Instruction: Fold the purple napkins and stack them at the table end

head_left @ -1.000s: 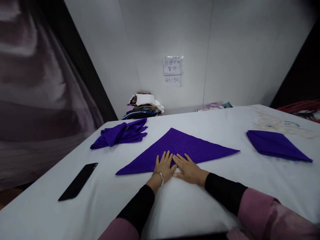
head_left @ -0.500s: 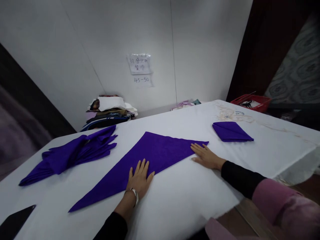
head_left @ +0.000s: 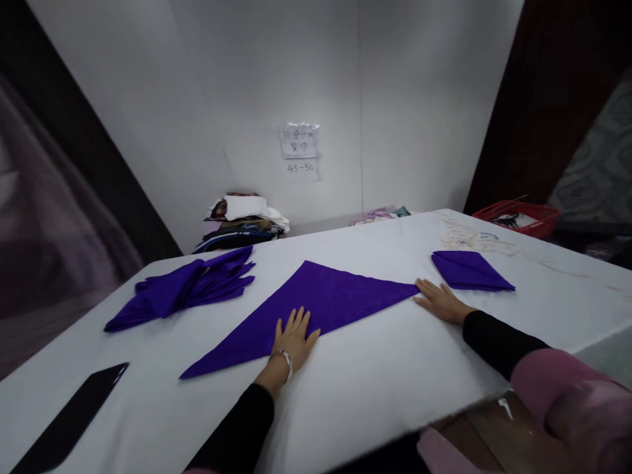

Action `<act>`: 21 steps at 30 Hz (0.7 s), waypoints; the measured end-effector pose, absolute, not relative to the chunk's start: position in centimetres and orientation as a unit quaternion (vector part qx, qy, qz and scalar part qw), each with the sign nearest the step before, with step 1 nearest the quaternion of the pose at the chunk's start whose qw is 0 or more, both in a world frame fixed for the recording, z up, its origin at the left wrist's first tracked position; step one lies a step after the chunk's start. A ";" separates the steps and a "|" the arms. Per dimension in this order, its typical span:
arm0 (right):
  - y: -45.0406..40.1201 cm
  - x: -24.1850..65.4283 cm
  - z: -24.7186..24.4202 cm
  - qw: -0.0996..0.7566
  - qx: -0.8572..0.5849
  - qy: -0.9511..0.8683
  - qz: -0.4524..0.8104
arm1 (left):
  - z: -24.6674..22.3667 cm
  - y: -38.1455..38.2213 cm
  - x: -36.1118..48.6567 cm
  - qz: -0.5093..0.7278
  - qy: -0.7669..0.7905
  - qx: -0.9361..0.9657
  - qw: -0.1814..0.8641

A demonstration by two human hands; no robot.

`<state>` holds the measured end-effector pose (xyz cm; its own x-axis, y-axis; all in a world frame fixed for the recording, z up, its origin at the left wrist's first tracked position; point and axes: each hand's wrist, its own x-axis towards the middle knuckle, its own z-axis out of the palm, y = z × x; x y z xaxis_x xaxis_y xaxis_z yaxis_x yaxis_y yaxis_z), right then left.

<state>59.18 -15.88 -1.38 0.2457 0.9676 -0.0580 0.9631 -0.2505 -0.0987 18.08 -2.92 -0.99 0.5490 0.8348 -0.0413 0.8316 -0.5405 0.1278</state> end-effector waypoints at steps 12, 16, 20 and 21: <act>-10.1 38.0 -1.5 0.082 -0.528 -0.843 0.064 | -0.6 -4.6 18.1 0.037 0.465 0.880 0.087; -9.5 35.6 -2.8 0.098 -0.494 -0.862 0.058 | -0.8 -4.9 18.0 0.029 0.468 0.879 0.086; -9.3 36.7 -4.0 0.093 -0.493 -0.864 0.044 | -1.3 -4.8 18.0 0.026 0.465 0.882 0.078; -9.3 36.9 -4.1 0.092 -0.493 -0.864 0.042 | -1.4 -4.7 17.9 0.027 0.462 0.883 0.075</act>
<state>36.89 -9.29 -4.14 -0.4964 0.8602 0.1173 0.8449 0.5097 -0.1621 17.91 -4.66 -1.37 0.5722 0.8199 -0.0213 0.8118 -0.5625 0.1565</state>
